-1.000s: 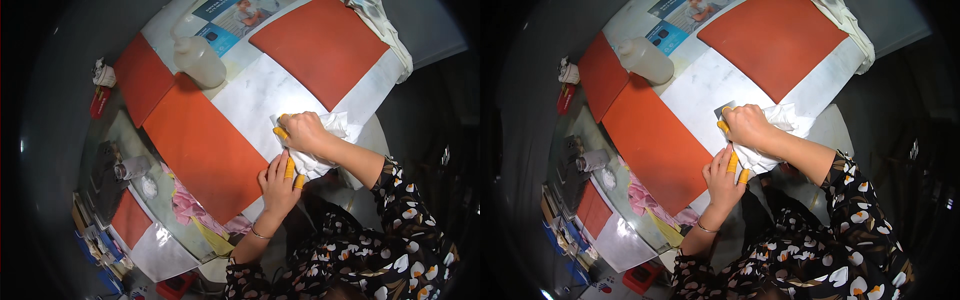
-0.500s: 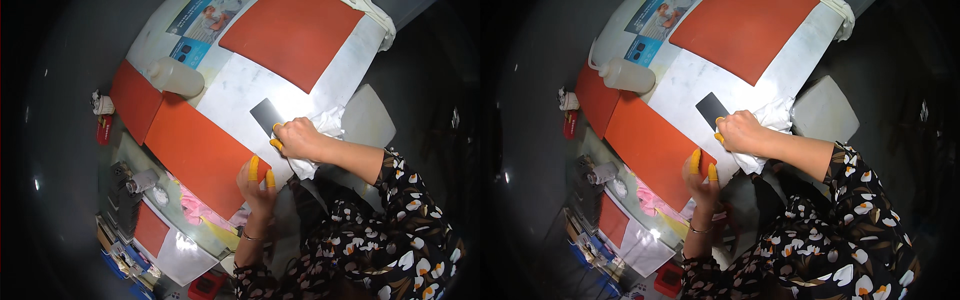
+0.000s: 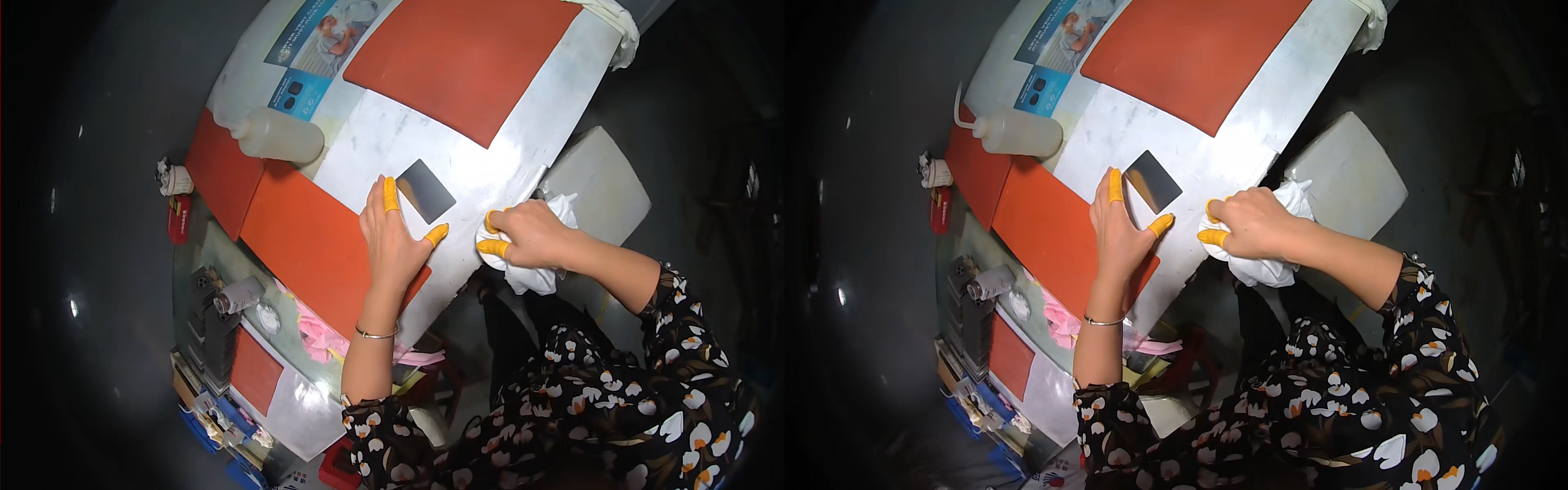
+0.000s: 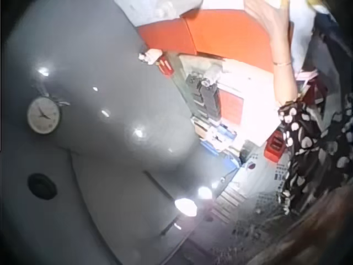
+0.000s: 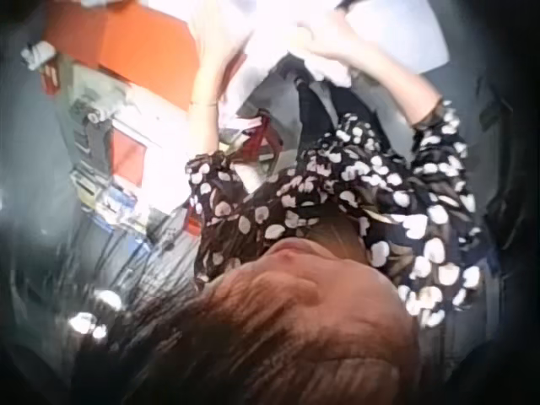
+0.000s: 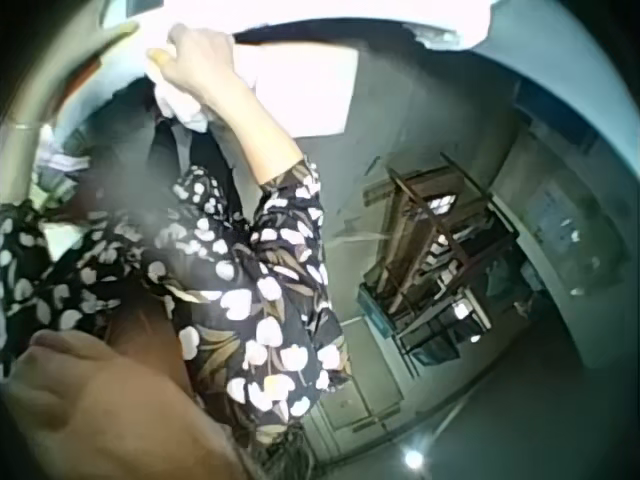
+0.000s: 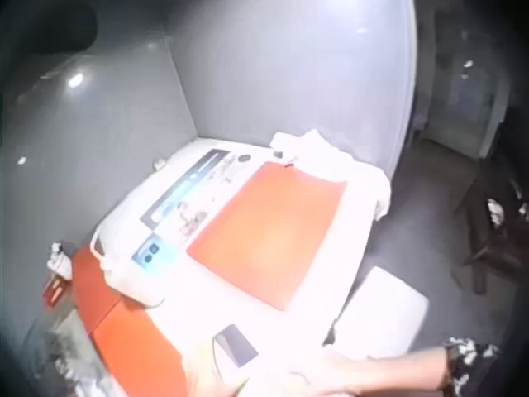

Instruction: The person wipes a red rectangular mat and the surrounding white countertop using a white cloth. They repeatedly rub the cloth over the mat and the counter surface, occasionally lifting and repositioning the cloth. The person also handles a small white cylindrical container and a dark rectangular object during the cleaning process.

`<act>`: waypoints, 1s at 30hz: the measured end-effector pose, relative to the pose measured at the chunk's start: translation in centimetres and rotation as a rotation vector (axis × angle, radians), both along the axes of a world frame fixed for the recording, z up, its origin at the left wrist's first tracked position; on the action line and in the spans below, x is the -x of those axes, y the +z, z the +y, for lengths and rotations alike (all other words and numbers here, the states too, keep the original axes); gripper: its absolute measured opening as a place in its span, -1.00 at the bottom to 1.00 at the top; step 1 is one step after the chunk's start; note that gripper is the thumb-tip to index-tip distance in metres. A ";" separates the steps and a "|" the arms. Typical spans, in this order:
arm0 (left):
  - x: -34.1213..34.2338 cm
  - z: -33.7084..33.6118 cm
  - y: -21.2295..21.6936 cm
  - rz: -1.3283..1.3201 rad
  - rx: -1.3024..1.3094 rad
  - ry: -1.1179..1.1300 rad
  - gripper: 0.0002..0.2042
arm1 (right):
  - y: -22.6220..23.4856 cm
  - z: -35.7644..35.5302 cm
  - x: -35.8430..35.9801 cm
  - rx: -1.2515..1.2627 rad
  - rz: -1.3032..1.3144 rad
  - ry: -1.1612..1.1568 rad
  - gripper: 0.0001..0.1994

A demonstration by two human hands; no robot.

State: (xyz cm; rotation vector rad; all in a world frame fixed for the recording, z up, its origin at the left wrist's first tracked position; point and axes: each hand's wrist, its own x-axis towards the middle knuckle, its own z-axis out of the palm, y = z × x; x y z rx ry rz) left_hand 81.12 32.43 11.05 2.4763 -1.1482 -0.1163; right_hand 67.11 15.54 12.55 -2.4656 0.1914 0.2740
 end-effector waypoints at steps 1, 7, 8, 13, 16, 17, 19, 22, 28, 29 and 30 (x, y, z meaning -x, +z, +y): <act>0.1 -0.6 0.2 0.006 -0.051 0.000 -0.06 | -0.3 -0.5 0.6 -0.053 -0.020 -0.037 -0.69; 0.0 -3.3 -0.2 0.070 -0.208 -0.017 0.00 | -1.1 -2.6 1.9 -0.207 -0.166 -0.199 -0.65; 0.1 -3.5 -0.2 0.103 -0.197 -0.010 0.00 | -1.1 -2.8 1.8 -0.227 -0.159 -0.230 -0.64; 0.5 -3.5 1.0 0.060 -0.136 -0.076 -0.15 | -2.1 -3.5 1.0 -0.311 -0.213 -0.327 -0.62; 1.1 -3.6 1.8 -0.118 -0.235 -0.195 -0.29 | -2.6 -3.5 0.5 -0.329 -0.293 -0.353 -0.62; 1.4 -3.8 1.8 -0.195 -0.229 -0.187 -0.40 | -2.6 -3.5 0.4 -0.332 -0.284 -0.358 -0.63; 1.6 -3.8 2.0 -0.204 -0.235 -0.164 -0.43 | -2.4 -3.4 0.1 -0.336 -0.268 -0.368 -0.64; 1.6 -3.6 2.5 -0.133 -0.219 -0.088 -0.41 | -2.6 -3.4 0.1 -0.355 -0.275 -0.387 -0.65; 0.4 -0.1 0.9 0.165 0.185 0.026 -0.20 | -2.2 -3.5 -0.5 -0.302 -0.210 -0.340 -0.67; 0.5 0.8 -0.1 0.119 0.166 0.022 -0.19 | -2.4 -3.5 -0.5 -0.294 -0.213 -0.330 -0.67; 0.4 1.7 -0.8 0.097 0.076 0.019 -0.14 | -2.5 -3.5 -0.5 -0.287 -0.217 -0.320 -0.67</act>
